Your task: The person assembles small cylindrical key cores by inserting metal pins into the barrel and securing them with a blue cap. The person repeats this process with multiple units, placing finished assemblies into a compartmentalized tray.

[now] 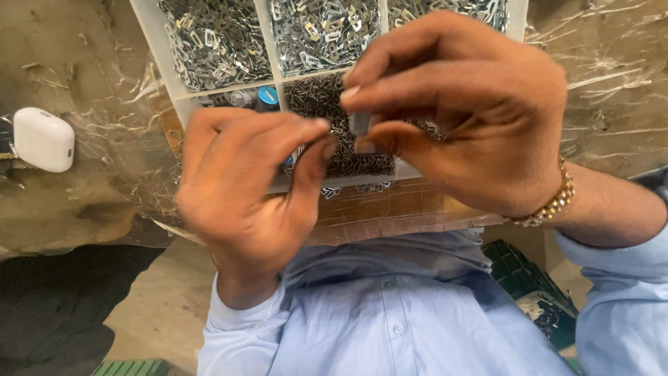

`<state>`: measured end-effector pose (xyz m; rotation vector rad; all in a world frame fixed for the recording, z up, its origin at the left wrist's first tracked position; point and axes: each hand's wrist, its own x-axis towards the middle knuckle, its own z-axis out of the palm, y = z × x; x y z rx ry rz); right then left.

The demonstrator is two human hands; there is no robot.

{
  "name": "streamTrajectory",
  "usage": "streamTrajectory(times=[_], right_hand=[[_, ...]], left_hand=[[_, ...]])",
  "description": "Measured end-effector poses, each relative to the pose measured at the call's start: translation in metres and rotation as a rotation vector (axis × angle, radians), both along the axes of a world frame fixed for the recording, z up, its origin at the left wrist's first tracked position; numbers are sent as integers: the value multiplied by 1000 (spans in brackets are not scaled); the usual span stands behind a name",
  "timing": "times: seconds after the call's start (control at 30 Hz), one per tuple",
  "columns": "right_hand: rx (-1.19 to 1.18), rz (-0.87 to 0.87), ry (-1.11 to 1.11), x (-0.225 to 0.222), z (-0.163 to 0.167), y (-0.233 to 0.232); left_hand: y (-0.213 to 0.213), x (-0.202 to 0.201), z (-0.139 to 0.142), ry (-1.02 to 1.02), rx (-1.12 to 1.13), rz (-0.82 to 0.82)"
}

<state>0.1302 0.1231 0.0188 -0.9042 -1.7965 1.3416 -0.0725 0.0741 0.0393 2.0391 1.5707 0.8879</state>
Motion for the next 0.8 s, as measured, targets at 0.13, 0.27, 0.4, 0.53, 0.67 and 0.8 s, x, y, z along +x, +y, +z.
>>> streamTrajectory(times=[0.13, 0.27, 0.4, 0.53, 0.67, 0.8], right_hand=[[128, -33, -72, 2, -6, 0], [58, -33, 48, 4, -11, 0], [145, -10, -5, 6, -11, 0], [157, -54, -120, 5, -9, 1], [222, 5, -34, 3, -7, 3], [268, -1, -117, 2, -4, 3]], left_hand=[[0, 4, -3, 257, 79, -55], [-6, 3, -6, -15, -6, 22], [-11, 2, -10, -179, -30, 17], [-13, 2, -11, -179, -47, 36], [-10, 1, -9, -156, -47, 15], [-8, -1, -3, -147, -52, -12]])
